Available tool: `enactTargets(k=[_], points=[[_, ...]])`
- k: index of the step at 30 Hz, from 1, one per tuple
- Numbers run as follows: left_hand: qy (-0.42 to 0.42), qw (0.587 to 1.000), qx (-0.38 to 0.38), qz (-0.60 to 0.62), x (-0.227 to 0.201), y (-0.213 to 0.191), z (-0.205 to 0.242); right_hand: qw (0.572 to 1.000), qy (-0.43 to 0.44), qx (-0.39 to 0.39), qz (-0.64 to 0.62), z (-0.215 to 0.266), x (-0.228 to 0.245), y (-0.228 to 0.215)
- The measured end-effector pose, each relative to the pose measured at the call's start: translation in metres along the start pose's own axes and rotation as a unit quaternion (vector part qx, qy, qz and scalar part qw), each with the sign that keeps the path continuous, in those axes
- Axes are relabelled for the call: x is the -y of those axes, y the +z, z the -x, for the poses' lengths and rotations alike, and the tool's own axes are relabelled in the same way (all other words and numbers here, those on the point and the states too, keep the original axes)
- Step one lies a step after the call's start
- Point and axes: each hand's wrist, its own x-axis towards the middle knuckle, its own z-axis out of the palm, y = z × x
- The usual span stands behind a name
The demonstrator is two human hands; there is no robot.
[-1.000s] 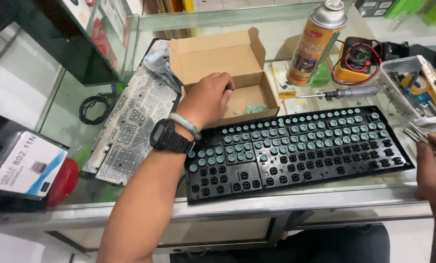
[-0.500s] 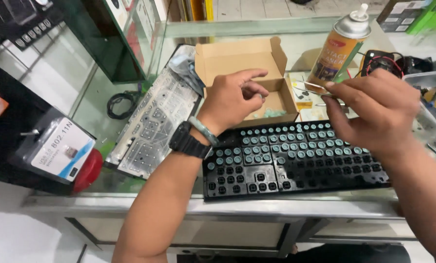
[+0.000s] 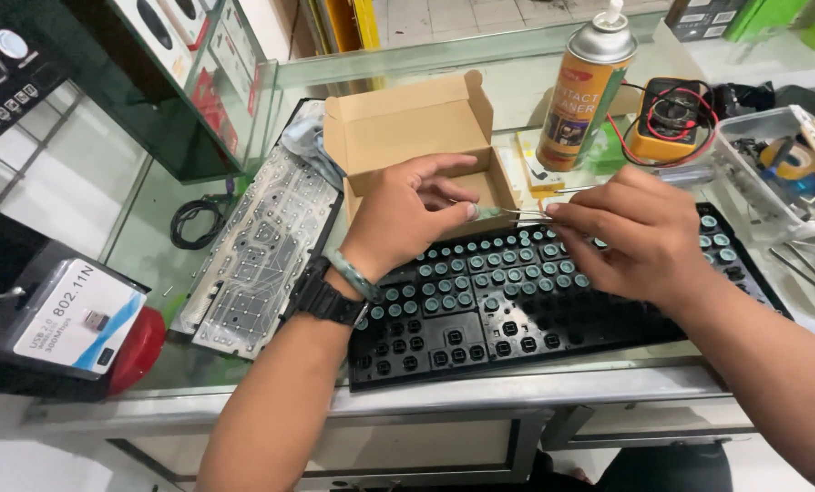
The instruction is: The person uses tweezers to pick up small, light-blue circular components from a cardboard box and places them into the corresponding slots on a black keyboard base. The person systematically fills the key positions on the keyboard chassis with these components.
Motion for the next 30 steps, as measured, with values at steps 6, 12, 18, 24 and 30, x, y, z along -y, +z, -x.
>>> enactTargets(k=[6,12,18,24,30], points=[[-0.02,0.998,-0.015,-0.065,-0.007,0.005,0.001,0.999,0.024,0.028,-0.009,-0.003,0.003,0.002],[-0.008,0.998,-0.024,-0.058,-0.01,0.006,0.004,0.999,-0.019,0.038,-0.001,-0.004,0.01,0.004],[-0.002,0.999,-0.01,-0.035,-0.01,0.006,0.006,1.0,-0.002,0.027,-0.015,-0.004,0.015,0.004],[0.007,1.0,-0.02,0.016,0.008,0.01,0.003,0.998,0.017,-0.037,-0.052,-0.009,0.019,0.011],[0.018,0.999,-0.023,-0.038,0.015,0.009,-0.001,0.998,0.041,-0.024,-0.029,-0.006,0.016,0.009]])
